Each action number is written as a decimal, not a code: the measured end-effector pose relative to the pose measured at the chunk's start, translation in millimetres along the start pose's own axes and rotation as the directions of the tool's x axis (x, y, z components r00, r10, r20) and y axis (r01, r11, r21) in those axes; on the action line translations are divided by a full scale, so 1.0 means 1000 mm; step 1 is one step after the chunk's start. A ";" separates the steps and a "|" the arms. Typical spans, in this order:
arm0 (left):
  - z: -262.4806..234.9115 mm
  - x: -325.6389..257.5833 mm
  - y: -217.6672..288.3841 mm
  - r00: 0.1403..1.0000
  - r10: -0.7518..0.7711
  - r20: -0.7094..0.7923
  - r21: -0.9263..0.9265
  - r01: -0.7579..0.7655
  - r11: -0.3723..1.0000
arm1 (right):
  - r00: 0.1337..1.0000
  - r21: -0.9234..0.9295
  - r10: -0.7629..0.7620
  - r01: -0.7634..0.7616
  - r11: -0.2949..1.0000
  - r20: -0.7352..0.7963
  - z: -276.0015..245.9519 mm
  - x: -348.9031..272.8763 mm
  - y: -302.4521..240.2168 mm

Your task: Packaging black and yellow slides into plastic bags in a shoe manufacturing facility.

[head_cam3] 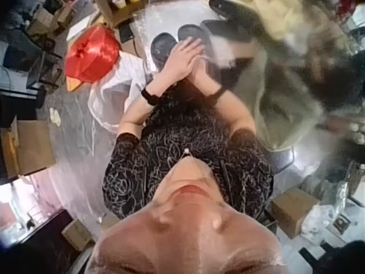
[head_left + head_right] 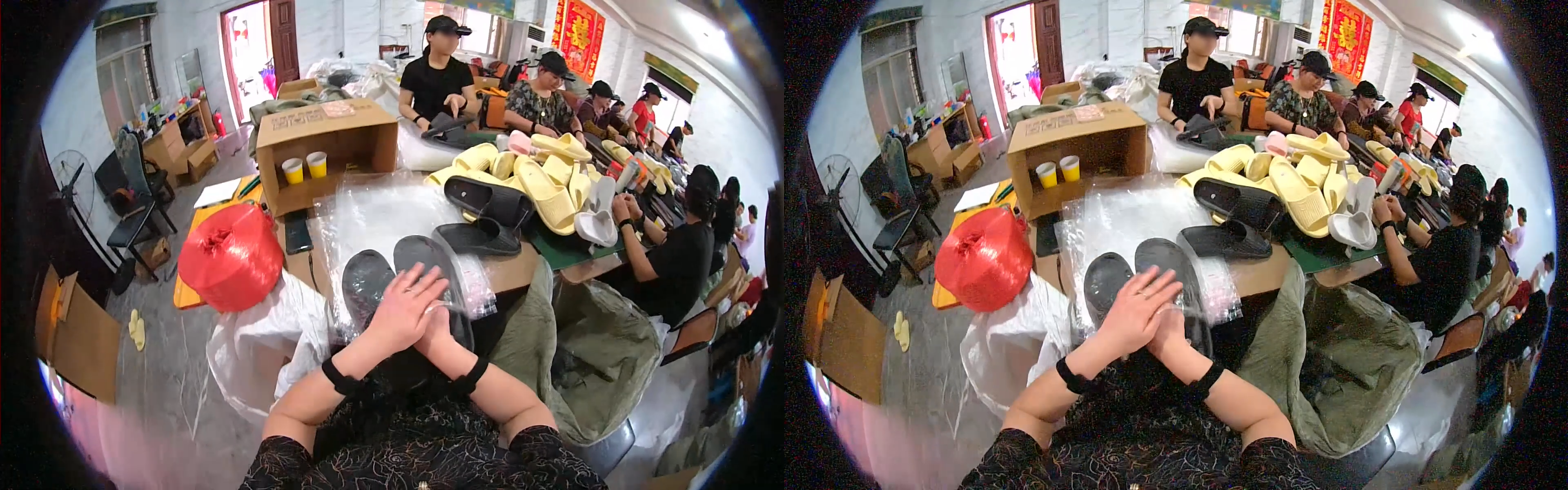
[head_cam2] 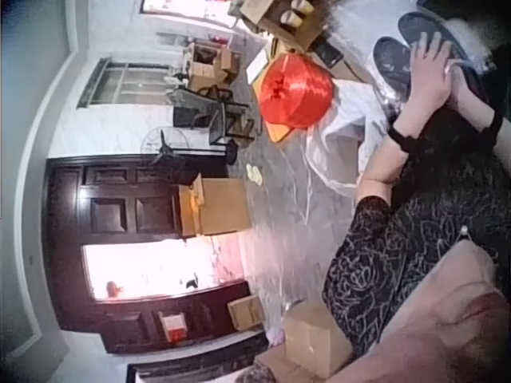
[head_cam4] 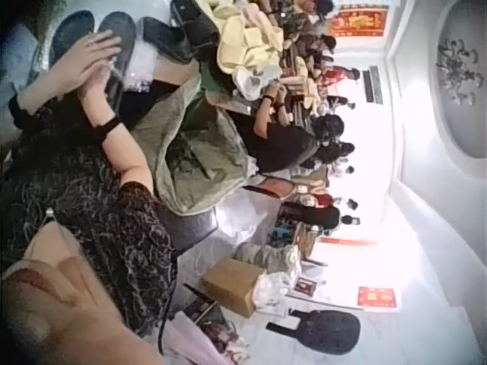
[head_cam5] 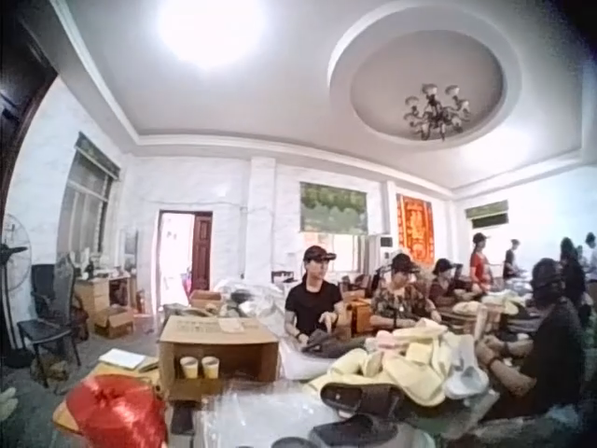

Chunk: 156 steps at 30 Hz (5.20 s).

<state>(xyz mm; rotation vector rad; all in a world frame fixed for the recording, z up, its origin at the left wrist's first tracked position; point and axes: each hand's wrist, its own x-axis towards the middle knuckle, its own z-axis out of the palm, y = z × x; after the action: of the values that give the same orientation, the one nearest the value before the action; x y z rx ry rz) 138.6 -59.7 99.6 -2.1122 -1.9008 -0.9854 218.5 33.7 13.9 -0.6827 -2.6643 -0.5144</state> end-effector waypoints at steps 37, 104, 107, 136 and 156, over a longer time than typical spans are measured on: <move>-0.084 -0.079 -0.086 0.873 -0.487 0.031 -0.396 0.458 0.796 | 0.967 0.910 0.246 -0.153 0.385 0.059 -0.155 -0.025 0.097; 0.076 -0.012 -0.117 0.947 -0.298 -0.116 -0.087 0.290 0.953 | -0.017 0.766 0.996 -0.638 -0.079 0.089 -0.002 -0.412 0.420; 0.058 -0.045 -0.134 0.924 -0.367 -0.107 0.002 0.369 0.929 | -0.194 0.573 0.767 -0.559 -0.599 0.612 0.077 -0.393 0.331; 0.055 -0.040 -0.125 0.909 -0.416 0.030 0.097 0.411 0.906 | 0.672 0.365 0.725 -0.720 0.591 0.153 0.011 0.053 0.229; 0.056 -0.041 -0.122 0.915 -0.403 -0.011 0.051 0.403 0.914 | 0.697 0.561 0.508 -0.182 0.808 -0.505 -0.087 0.115 0.184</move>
<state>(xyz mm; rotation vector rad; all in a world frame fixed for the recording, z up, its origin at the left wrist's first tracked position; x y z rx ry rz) 46.7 -41.8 -5.2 -1.7211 -2.3937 -0.9856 238.0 192.1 183.9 -0.6908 -1.8221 0.0429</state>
